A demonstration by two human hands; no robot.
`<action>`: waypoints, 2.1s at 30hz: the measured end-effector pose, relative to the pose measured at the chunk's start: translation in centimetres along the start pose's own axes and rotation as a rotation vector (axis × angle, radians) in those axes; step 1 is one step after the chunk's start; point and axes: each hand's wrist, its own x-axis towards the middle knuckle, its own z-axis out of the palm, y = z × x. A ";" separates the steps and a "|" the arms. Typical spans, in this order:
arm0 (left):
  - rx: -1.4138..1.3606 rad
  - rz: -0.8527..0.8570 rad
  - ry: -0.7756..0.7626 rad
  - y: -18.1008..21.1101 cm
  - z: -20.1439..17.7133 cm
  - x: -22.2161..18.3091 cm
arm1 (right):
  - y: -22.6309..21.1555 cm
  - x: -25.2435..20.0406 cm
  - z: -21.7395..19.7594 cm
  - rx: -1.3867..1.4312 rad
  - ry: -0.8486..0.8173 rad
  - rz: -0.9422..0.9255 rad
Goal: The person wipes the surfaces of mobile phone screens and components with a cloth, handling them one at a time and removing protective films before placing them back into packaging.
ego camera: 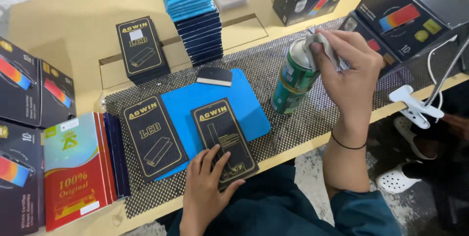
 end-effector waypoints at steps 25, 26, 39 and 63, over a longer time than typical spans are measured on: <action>-0.432 -0.107 0.324 -0.3 -0.7 -0.8 | -1.5 -4.5 1.3 -0.070 -0.019 -0.247; -0.406 -0.126 0.255 0.0 -0.8 -1.2 | -3.6 -4.9 1.6 0.005 -0.072 -0.358; -0.328 -0.068 0.388 -0.8 0.8 -0.3 | -6.1 -15.1 11.3 0.529 -0.914 -0.063; -0.659 -0.081 0.522 -1.5 0.3 -0.6 | -4.9 -12.8 18.4 0.237 -0.652 -0.368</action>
